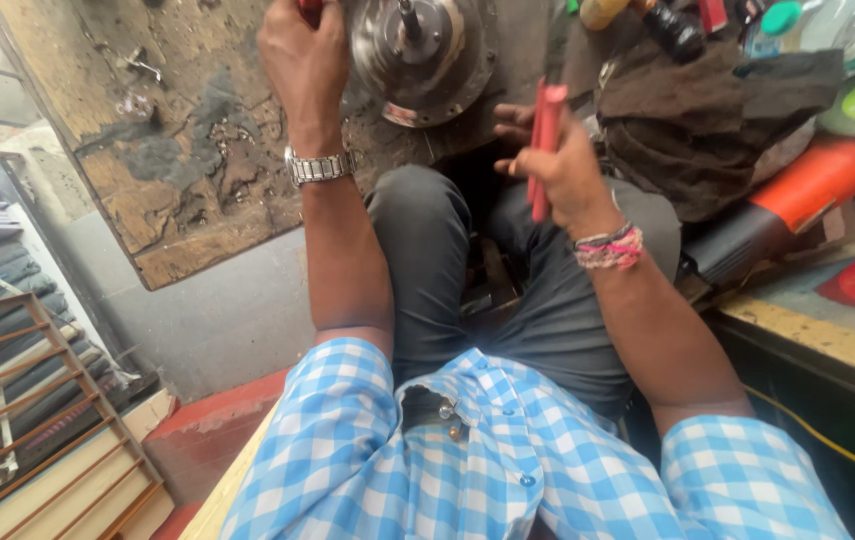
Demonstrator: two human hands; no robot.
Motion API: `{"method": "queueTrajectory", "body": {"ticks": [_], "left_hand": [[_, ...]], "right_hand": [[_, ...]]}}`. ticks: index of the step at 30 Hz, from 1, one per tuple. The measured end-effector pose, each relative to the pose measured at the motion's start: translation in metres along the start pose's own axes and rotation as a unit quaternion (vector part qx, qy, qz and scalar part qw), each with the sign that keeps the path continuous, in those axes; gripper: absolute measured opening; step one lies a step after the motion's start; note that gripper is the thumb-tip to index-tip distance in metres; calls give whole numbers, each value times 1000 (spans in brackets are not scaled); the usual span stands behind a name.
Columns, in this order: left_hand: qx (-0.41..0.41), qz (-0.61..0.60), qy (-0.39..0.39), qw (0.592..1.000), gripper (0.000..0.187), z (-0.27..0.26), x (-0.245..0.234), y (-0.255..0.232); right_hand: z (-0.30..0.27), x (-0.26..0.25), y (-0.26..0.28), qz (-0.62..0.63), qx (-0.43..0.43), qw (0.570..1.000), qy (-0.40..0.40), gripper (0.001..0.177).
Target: The person works on a motor assembly placed on a wooden workbench. They use a screwdriver to adjust components on the motor shaft, apply a liquid from a bottle, and use pliers to manipulate wires or parts. The person also wipes the motor with a cloth during the process.
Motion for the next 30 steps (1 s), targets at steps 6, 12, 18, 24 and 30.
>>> {"method": "queueTrajectory", "body": {"ticks": [6, 12, 18, 24, 30], "left_hand": [[176, -23, -19, 984, 26, -36, -6, -105], [279, -236, 103, 925, 28, -136, 23, -222], [285, -232, 97, 925, 33, -145, 74, -240], [252, -258, 52, 931, 33, -155, 80, -243], [291, -317, 85, 899, 39, -152, 56, -262]], "right_hand": [[-1, -17, 8, 103, 2, 985, -142, 40], [-20, -93, 11, 93, -270, 915, -285, 71], [-13, -124, 17, 118, -299, 886, -334, 61], [-17, -110, 22, 110, -299, 895, -312, 54], [-12, -111, 27, 139, -291, 900, -292, 25]]}}
Point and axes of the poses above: each hand's wrist, its own z-axis towards the middle knuckle, its own x-axis out of the palm, y = z × x, the point moved 2 cm from there along z, towards the middle knuckle, and after that the axes turned 15 degrees about -y, right-handed, at the moved point
